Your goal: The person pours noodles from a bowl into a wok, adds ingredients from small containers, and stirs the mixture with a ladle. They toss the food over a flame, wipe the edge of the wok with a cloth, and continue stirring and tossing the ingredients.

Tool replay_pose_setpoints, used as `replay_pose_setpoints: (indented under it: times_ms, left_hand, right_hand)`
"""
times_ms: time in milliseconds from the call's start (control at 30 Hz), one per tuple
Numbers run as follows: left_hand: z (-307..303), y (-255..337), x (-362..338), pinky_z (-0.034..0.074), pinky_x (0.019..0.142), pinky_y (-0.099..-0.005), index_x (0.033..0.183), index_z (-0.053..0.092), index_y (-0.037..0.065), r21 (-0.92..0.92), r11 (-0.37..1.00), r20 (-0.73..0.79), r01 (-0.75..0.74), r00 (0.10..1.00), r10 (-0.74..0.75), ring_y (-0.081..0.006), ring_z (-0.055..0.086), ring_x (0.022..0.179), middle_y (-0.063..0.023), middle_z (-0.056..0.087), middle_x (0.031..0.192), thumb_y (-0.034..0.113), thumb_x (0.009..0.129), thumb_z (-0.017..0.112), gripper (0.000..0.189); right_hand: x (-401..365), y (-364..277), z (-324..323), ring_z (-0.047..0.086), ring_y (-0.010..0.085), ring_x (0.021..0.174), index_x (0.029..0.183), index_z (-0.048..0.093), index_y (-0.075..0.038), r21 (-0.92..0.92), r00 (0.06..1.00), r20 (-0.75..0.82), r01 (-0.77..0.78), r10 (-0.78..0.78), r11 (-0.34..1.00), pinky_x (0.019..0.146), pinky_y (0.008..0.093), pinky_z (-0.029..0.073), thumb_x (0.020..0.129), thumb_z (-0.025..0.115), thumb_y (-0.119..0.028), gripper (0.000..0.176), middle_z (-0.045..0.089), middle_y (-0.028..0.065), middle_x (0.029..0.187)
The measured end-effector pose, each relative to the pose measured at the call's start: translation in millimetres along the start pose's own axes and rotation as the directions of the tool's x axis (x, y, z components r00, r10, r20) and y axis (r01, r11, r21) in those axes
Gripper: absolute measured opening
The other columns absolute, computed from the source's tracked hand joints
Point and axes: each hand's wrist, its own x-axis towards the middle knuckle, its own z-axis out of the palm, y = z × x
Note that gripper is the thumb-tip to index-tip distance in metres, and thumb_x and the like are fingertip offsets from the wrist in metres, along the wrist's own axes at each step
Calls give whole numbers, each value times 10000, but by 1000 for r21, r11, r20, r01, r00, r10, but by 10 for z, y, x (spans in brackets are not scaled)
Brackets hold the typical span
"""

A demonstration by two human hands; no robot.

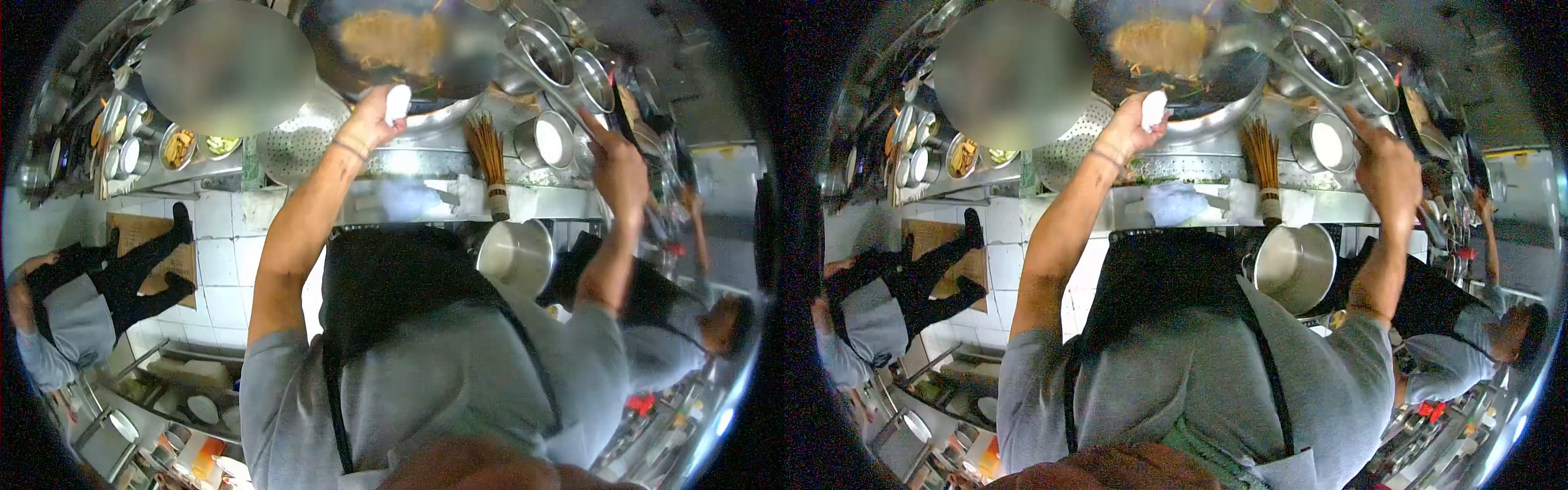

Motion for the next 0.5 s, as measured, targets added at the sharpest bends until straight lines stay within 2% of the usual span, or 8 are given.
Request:
replay_pose_setpoints:
  times_ms: [67, 100, 200, 267, 333, 367, 400, 500]
  left_hand:
    - [-54, 43, -28, 388, 445, -277, 936, 588, 111, 39, 999, -13, 30, 999, -30, -251, 616, 732, -101, 597, 810, 256, 949, 559, 148]
    - [-94, 77, -23, 397, 459, -297, 926, 588, 114, 68, 997, 73, 48, 996, -53, -252, 610, 723, -102, 596, 817, 271, 943, 566, 160]
    - [65, 76, -162, 417, 429, -307, 882, 582, 149, 78, 996, -60, 46, 997, -42, -179, 561, 574, -41, 577, 685, 294, 974, 520, 182]
    - [46, 84, -128, 398, 432, -296, 867, 574, 145, 64, 995, -24, 70, 997, -69, -189, 567, 587, -48, 569, 684, 281, 960, 528, 171]
    - [-15, 87, -82, 389, 438, -294, 863, 574, 147, 38, 994, 2, 106, 994, -106, -194, 568, 591, -48, 567, 688, 285, 949, 536, 167]
    - [24, 88, -114, 384, 453, -304, 865, 576, 152, 61, 993, -45, 103, 994, -100, -202, 569, 595, -37, 560, 681, 309, 934, 550, 174]
    - [42, 85, -117, 387, 458, -310, 865, 576, 155, 58, 997, -10, 54, 999, -53, -202, 568, 595, -35, 561, 682, 315, 931, 553, 175]
    - [-59, 1, -92, 397, 489, -329, 872, 583, 168, 38, 999, 87, -15, 996, 11, -204, 575, 625, -22, 570, 694, 329, 919, 566, 168]
  right_hand:
    - [-102, 5, -193, 677, 345, 885, 1352, 563, -354, -59, 996, 88, -21, 26, 998, 736, 476, 532, 905, 588, -118, 506, 689, 131, 1010]
    - [-147, -8, -216, 679, 337, 887, 1350, 563, -358, -86, 989, 141, -31, 43, 996, 737, 473, 535, 906, 586, -127, 502, 688, 127, 1011]
    - [28, -277, 109, 677, 351, 873, 1336, 580, -332, -89, 954, 290, -48, 73, 995, 759, 484, 541, 860, 587, -96, 531, 686, 166, 995]
    - [316, -236, 947, 676, 381, 866, 1358, 561, -273, 110, 988, 150, 31, -47, 993, 773, 486, 539, 852, 573, -83, 541, 684, 204, 978]
    - [663, -321, 1585, 671, 395, 899, 1355, 561, -223, 382, 992, 104, 25, -70, 924, 802, 499, 531, 845, 582, -119, 521, 676, 245, 989]
    - [695, -418, 1900, 670, 405, 910, 1340, 570, -167, 475, 998, 66, -53, 24, 878, 817, 502, 529, 847, 583, -131, 495, 674, 256, 1005]
    - [749, -541, 2147, 668, 415, 920, 1325, 578, -112, 566, 993, 30, -110, 113, 817, 833, 504, 527, 848, 583, -143, 478, 672, 268, 1020]
    - [789, -1092, 2495, 653, 453, 965, 1326, 546, -15, 582, 952, -173, -109, 254, 806, 869, 516, 516, 835, 578, -128, 505, 654, 259, 1132]
